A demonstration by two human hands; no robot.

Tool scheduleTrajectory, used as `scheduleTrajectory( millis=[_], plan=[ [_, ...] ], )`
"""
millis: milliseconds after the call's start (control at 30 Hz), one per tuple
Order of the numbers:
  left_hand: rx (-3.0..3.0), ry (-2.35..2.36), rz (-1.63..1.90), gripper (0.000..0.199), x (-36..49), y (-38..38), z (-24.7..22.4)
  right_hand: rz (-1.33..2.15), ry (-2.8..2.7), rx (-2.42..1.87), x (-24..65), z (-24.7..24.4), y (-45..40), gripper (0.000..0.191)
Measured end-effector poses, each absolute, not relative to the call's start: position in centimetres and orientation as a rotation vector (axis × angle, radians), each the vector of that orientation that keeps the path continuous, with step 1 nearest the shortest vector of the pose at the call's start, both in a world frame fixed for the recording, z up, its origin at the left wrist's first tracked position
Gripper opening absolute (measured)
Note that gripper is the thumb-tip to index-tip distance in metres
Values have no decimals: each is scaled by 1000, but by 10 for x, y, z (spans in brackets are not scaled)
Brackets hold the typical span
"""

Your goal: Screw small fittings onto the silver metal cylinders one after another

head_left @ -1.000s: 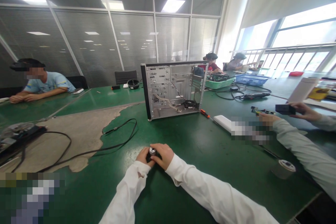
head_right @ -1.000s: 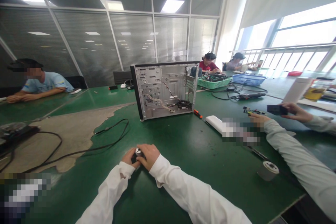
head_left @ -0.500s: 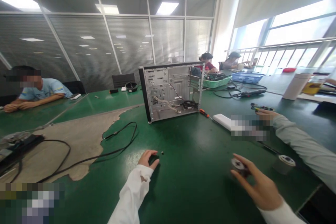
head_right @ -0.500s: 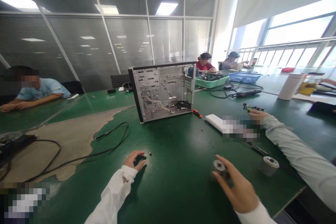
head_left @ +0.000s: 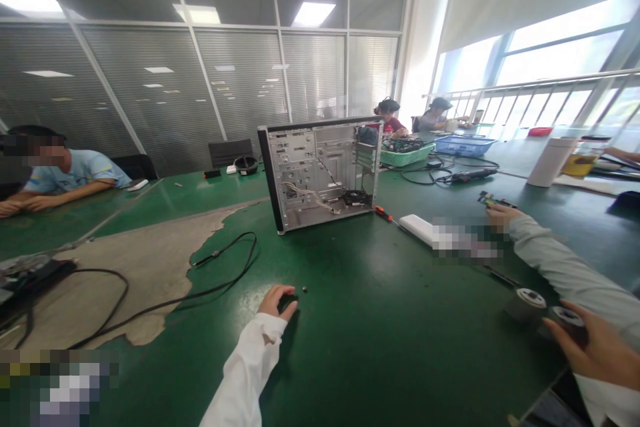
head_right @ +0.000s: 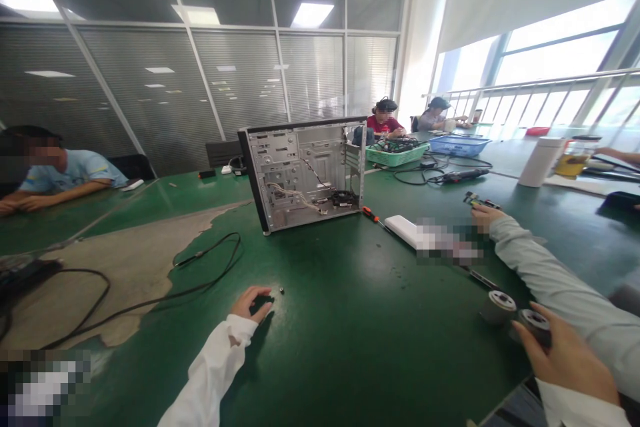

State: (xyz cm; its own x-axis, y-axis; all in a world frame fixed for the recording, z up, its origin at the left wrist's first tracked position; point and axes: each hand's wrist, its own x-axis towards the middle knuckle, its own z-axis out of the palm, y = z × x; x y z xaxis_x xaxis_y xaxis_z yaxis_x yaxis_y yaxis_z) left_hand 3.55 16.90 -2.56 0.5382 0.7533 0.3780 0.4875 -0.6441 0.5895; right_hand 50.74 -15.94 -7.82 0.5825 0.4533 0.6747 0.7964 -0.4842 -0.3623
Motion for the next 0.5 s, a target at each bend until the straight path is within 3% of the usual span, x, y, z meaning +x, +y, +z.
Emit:
scheduleTrajectory(
  millis=[200, 333, 400, 500],
  plan=[
    [2349, 1019, 854, 24, 35, 171, -27, -836, -955, -2296, 491, -58, -134, 63],
    [2349, 999, 862, 23, 35, 170, -27, -1100, -899, -2041, 424, -21, -109, 48],
    [2353, 996, 867, 23, 35, 170, -26, -1048, -1123, -1867, 382, -3, -88, 41],
    [2357, 1004, 872, 22, 36, 169, -25, -584, -1680, -1718, 320, 15, -45, 38]
  ],
)
